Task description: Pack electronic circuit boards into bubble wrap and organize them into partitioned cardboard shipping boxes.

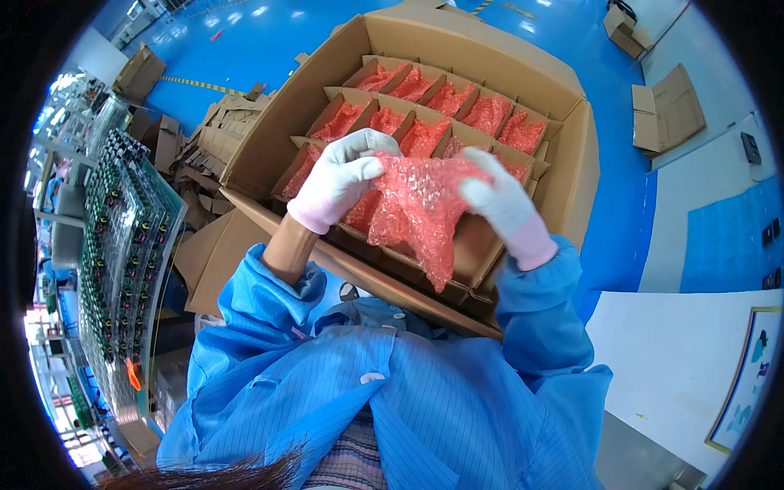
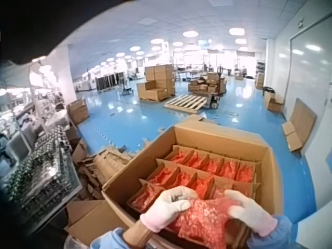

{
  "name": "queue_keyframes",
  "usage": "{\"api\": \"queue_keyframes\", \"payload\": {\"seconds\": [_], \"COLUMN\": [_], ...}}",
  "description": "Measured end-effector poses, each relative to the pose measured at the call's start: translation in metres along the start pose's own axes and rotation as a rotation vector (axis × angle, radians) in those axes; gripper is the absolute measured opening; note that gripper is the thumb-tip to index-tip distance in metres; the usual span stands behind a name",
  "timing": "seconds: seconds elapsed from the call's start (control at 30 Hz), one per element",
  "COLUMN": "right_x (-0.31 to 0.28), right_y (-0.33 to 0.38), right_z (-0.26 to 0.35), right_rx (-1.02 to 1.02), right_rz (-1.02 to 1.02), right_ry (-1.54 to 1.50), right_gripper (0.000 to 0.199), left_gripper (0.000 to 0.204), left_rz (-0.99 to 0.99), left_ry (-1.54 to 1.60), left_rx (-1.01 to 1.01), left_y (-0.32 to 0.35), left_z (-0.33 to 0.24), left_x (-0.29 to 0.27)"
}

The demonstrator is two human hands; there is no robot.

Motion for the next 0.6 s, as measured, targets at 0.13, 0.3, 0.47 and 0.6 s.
{"api": "queue_keyframes", "payload": {"seconds": [0.13, 0.3, 0.47, 0.6], "right_x": [0.021, 0.006, -0.052, -0.043], "right_y": [0.002, 0.009, 0.022, 0.033], "right_z": [0.017, 0.028, 0.033, 0.037], "right_rx": [-0.099, -0.245, -0.202, -0.280], "right_rz": [-0.101, -0.348, -0.599, -0.605], "right_ry": [0.170, 0.438, 0.609, 0.545], "right_gripper": [0.023, 0.025, 0.026, 0.026], "left_gripper": [0.026, 0.026, 0.032, 0.033], "left_rz": [-0.332, -0.269, -0.391, -0.256], "left_ry": [0.100, -0.150, -0.097, -0.197], "left_rx": [-0.001, -0.045, -0.027, 0.095], "left_y": [0.003, 0.013, 0.013, 0.006], "left_z": [0.009, 0.021, -0.003, 0.001], "left_x": [0.000, -0.011, -0.057, -0.004]}}
Point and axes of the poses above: each hand's wrist, its own y-axis away from the middle knuckle, its own x-axis out of the palm, z = x × y, the point moved 8 cm from there along -y, towards the middle knuckle, and after that the axes turned 9 degrees about x, right-handed, at the moved point
